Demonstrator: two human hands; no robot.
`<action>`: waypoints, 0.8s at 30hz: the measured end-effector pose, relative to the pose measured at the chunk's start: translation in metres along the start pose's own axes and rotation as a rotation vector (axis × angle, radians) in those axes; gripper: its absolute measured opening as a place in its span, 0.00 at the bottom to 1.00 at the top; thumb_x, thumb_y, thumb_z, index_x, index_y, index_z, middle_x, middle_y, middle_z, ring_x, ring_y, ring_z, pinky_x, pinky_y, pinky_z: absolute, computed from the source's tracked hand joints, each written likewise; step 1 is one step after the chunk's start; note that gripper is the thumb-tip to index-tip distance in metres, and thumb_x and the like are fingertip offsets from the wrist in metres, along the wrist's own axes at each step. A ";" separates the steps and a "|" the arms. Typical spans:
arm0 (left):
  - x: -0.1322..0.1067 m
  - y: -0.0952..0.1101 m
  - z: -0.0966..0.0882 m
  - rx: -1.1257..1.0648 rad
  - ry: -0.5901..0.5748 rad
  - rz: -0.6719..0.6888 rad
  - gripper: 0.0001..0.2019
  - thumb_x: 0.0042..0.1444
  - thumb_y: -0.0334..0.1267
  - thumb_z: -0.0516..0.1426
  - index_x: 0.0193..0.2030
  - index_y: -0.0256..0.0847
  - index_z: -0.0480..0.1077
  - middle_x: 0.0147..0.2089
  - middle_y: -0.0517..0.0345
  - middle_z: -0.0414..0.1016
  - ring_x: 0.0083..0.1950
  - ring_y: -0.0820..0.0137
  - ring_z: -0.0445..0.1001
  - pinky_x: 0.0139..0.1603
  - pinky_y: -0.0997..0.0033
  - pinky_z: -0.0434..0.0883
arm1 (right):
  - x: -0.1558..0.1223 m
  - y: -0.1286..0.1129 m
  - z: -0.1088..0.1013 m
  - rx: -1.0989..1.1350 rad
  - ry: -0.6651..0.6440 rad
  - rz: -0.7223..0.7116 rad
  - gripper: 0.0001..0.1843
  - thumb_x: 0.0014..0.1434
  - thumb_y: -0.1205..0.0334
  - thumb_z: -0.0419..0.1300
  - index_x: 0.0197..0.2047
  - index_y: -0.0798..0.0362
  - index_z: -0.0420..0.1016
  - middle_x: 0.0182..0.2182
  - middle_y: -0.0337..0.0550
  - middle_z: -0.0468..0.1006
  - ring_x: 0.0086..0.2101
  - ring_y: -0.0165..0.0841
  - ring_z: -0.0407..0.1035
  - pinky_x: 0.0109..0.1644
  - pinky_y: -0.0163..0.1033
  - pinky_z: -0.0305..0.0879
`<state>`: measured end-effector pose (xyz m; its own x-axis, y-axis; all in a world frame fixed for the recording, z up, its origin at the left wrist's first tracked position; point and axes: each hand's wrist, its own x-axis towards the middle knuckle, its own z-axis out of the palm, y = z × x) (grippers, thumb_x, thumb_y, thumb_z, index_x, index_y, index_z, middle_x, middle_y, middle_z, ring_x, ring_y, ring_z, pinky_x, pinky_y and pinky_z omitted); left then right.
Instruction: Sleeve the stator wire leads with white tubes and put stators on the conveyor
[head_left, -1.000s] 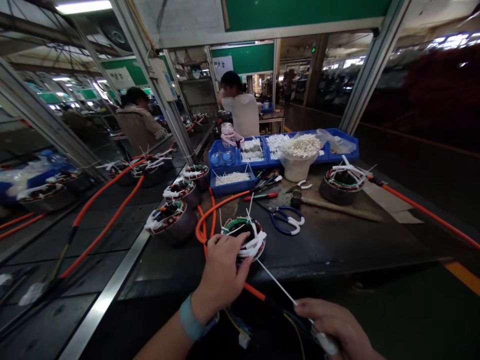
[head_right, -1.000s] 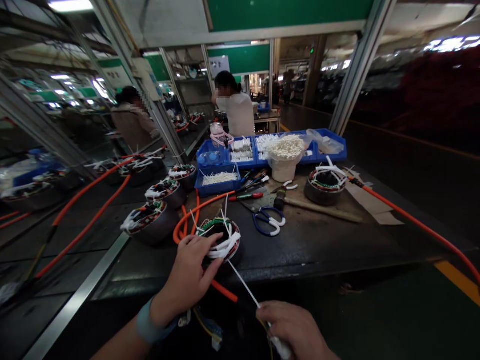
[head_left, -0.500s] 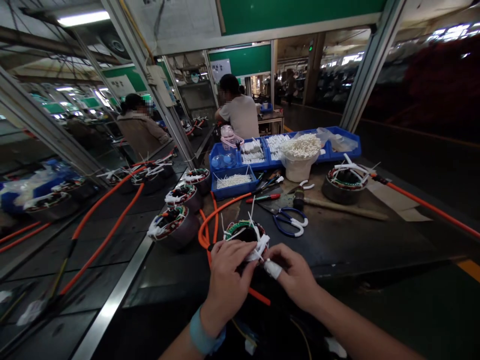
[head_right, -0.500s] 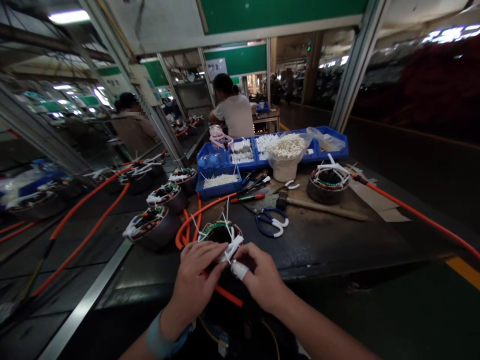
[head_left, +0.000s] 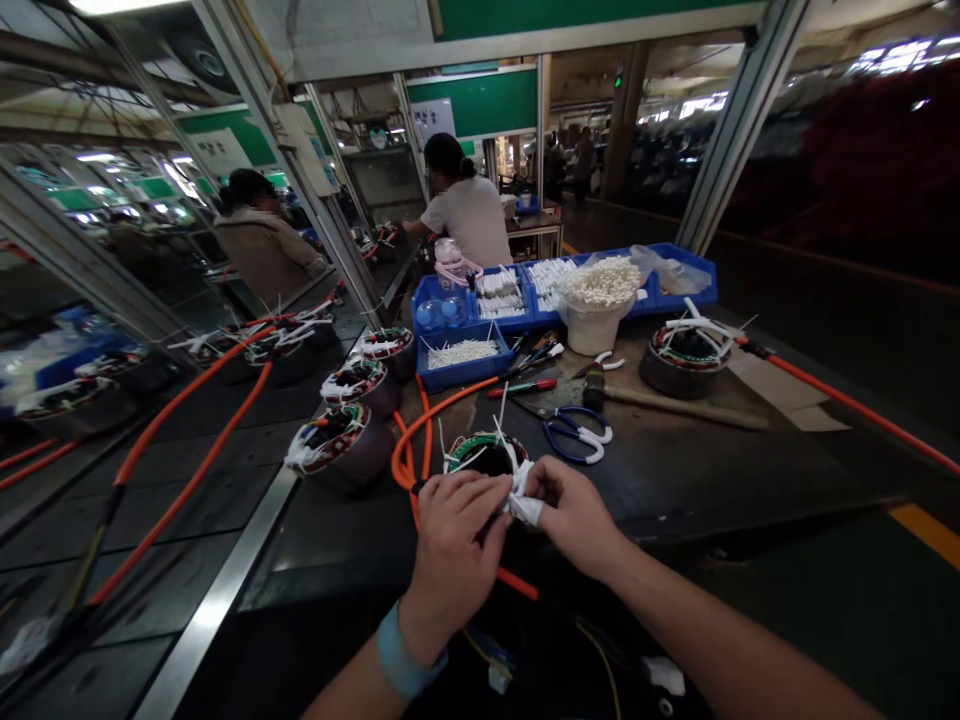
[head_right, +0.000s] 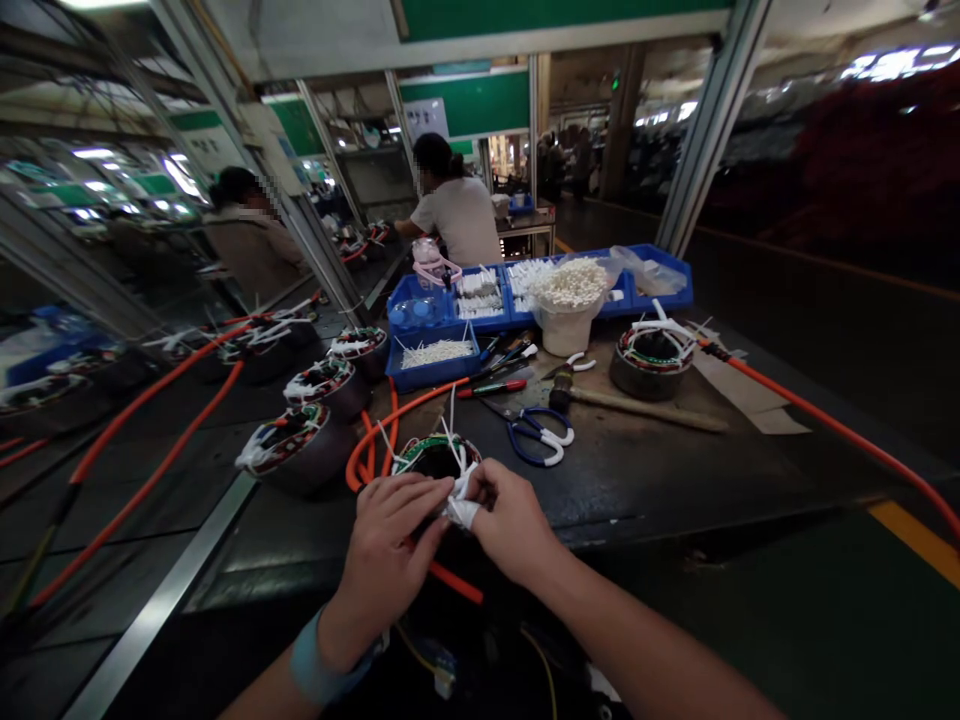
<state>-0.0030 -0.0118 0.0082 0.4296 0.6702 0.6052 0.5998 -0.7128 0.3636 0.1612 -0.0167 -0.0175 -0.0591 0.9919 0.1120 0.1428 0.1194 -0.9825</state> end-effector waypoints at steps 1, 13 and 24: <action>0.000 0.000 0.000 0.005 -0.006 -0.001 0.16 0.54 0.29 0.57 0.50 0.44 0.71 0.45 0.59 0.77 0.46 0.64 0.69 0.50 0.57 0.60 | 0.002 -0.002 -0.001 -0.084 -0.015 -0.037 0.07 0.51 0.65 0.59 0.29 0.52 0.62 0.23 0.33 0.67 0.25 0.28 0.62 0.28 0.32 0.58; 0.014 -0.002 -0.012 0.127 -0.281 -0.035 0.06 0.55 0.34 0.54 0.39 0.41 0.70 0.34 0.56 0.74 0.38 0.63 0.69 0.51 0.53 0.60 | 0.044 -0.037 -0.018 -1.176 -0.147 -1.214 0.12 0.59 0.67 0.51 0.24 0.53 0.65 0.20 0.41 0.66 0.27 0.34 0.55 0.30 0.43 0.41; 0.004 0.001 0.001 0.327 -0.178 0.009 0.16 0.49 0.46 0.61 0.40 0.36 0.68 0.35 0.52 0.72 0.41 0.58 0.67 0.54 0.50 0.60 | 0.048 -0.042 -0.027 -0.932 -0.461 -0.732 0.05 0.60 0.63 0.54 0.37 0.53 0.70 0.32 0.41 0.72 0.33 0.32 0.61 0.34 0.38 0.51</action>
<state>0.0001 -0.0090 0.0102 0.5295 0.7098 0.4645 0.7669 -0.6346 0.0957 0.1794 0.0273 0.0334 -0.7280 0.5976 0.3359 0.5583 0.8012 -0.2153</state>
